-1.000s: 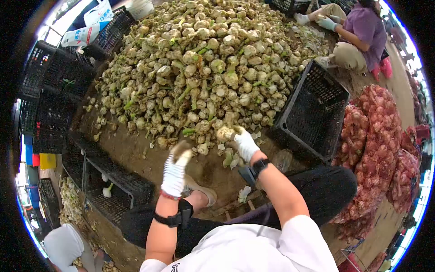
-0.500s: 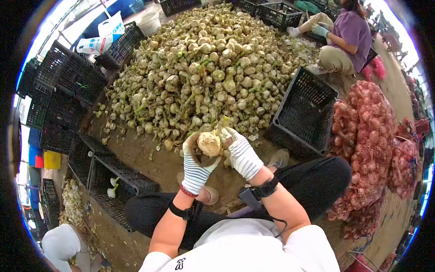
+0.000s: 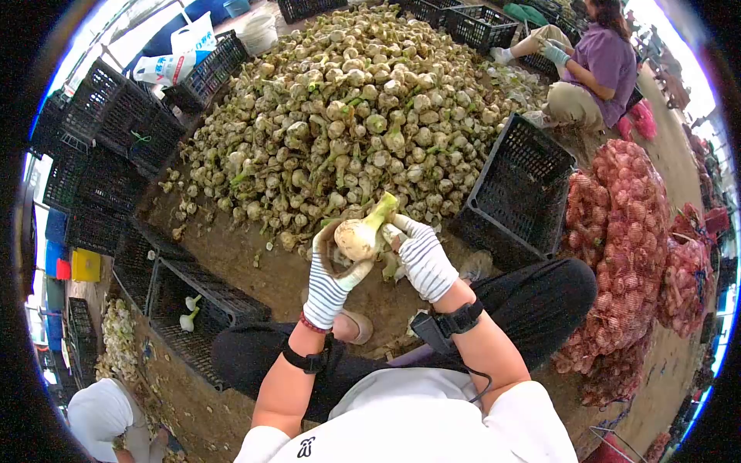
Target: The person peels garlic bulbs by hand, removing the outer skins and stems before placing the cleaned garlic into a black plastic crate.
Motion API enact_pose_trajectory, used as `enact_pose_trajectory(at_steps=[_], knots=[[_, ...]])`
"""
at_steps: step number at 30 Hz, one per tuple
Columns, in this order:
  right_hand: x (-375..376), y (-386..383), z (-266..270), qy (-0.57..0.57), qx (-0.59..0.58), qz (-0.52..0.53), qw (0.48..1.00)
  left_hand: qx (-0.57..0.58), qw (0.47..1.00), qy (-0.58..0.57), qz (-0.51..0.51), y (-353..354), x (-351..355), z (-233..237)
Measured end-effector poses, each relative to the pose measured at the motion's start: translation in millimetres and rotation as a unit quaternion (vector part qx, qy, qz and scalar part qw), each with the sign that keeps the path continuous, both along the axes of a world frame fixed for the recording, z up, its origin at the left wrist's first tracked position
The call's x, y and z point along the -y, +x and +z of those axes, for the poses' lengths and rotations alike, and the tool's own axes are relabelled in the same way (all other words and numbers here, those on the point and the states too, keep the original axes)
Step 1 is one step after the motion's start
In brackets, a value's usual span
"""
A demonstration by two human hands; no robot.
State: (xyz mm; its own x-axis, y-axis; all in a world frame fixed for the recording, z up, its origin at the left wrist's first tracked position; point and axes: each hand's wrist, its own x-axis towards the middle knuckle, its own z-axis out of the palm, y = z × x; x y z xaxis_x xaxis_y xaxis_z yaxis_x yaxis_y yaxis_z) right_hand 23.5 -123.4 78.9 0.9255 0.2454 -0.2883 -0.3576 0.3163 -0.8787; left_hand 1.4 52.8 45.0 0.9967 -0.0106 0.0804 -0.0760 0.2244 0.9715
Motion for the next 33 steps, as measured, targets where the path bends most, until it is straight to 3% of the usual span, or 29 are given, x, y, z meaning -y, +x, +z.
enact_pose_trajectory(at_steps=[2, 4, 6, 8, 9, 10, 12, 13, 14, 17, 18, 20, 21, 22, 24, 25, 26, 28, 30, 31, 33], knots=[[-0.6, -2.4, -0.7, 0.018, -0.020, -0.002, 1.000, -0.023, 0.998, -0.050, 0.020, -4.5, -0.5, 8.6], [-3.1, -5.6, 2.9, 0.036, -0.040, -0.002, 0.999, -0.165, 0.936, -0.295, -0.097, 3.5, -12.6, 8.5], [-5.2, -12.3, 9.6, 0.065, -0.057, 0.012, 0.996, -0.234, 0.939, -0.249, -0.038, 9.4, -11.5, 0.6], [2.0, -12.9, -0.7, 0.062, -0.033, 0.033, 0.997, -0.350, 0.932, -0.066, -0.070, 20.5, -22.2, -36.9], [4.4, -14.1, -4.3, 0.051, -0.047, 0.024, 0.997, -0.117, 0.988, 0.083, 0.054, 22.6, -13.5, -34.0], [6.5, -14.0, -6.3, 0.039, -0.060, 0.014, 0.997, 0.002, 0.974, 0.195, 0.120, 23.8, -14.2, -29.4], [5.6, -19.9, -10.8, -0.117, 0.011, 0.043, 0.992, 0.121, 0.913, 0.382, 0.077, 14.0, -8.1, 6.9], [2.8, -23.2, 0.3, -0.177, 0.018, 0.080, 0.981, 0.065, 0.899, 0.428, 0.067, 12.6, -3.8, 2.3], [3.8, -26.4, 1.7, -0.175, 0.015, 0.079, 0.981, 0.053, 0.904, 0.418, 0.072, 12.5, -6.0, 1.3], [13.6, -30.2, -6.0, -0.076, -0.080, 0.045, 0.993, -0.003, 0.975, 0.206, 0.080, 9.3, -15.8, -33.6], [18.7, -30.4, -22.1, -0.097, -0.065, 0.019, 0.993, -0.005, 0.975, 0.206, 0.081, 7.1, -17.6, -34.7], [49.5, -26.2, -52.2, -0.134, -0.053, 0.018, 0.989, -0.066, 0.988, 0.085, 0.109, 5.0, -26.1, -36.4], [53.0, -24.8, -53.6, -0.139, -0.090, -0.052, 0.985, -0.064, 0.989, 0.082, 0.102, 6.4, -31.9, -19.5], [66.3, -18.9, -72.0, -0.237, -0.050, -0.016, 0.970, -0.108, 0.990, 0.066, 0.059, 6.1, -40.9, -8.8], [78.5, -13.3, -100.7, -0.310, -0.104, 0.086, 0.941, -0.105, 0.993, 0.043, 0.015, 5.6, -45.3, -5.1], [75.4, -16.2, -111.5, -0.441, 0.024, 0.125, 0.889, -0.091, 0.995, 0.041, 0.007, 4.1, -42.0, -2.4], [74.0, -19.6, -121.7, -0.555, 0.151, 0.159, 0.803, -0.075, 0.996, 0.039, 0.000, 1.3, -36.7, 0.1], [49.2, -17.6, -82.8, -0.560, 0.172, 0.120, 0.801, -0.015, 0.988, 0.150, 0.028, -3.6, -29.1, 10.2], [19.9, -12.7, -30.9, -0.426, 0.125, 0.079, 0.892, 0.013, 0.979, 0.201, 0.022, -3.4, -26.4, 11.2], [9.2, -12.6, -16.0, -0.445, 0.189, 0.069, 0.872, 0.060, 0.960, 0.271, 0.029, -2.6, -24.4, 16.7], [-6.9, -13.0, 7.3, -0.502, 0.263, 0.035, 0.823, 0.113, 0.950, 0.291, 0.015, -1.9, -20.8, 16.9]])
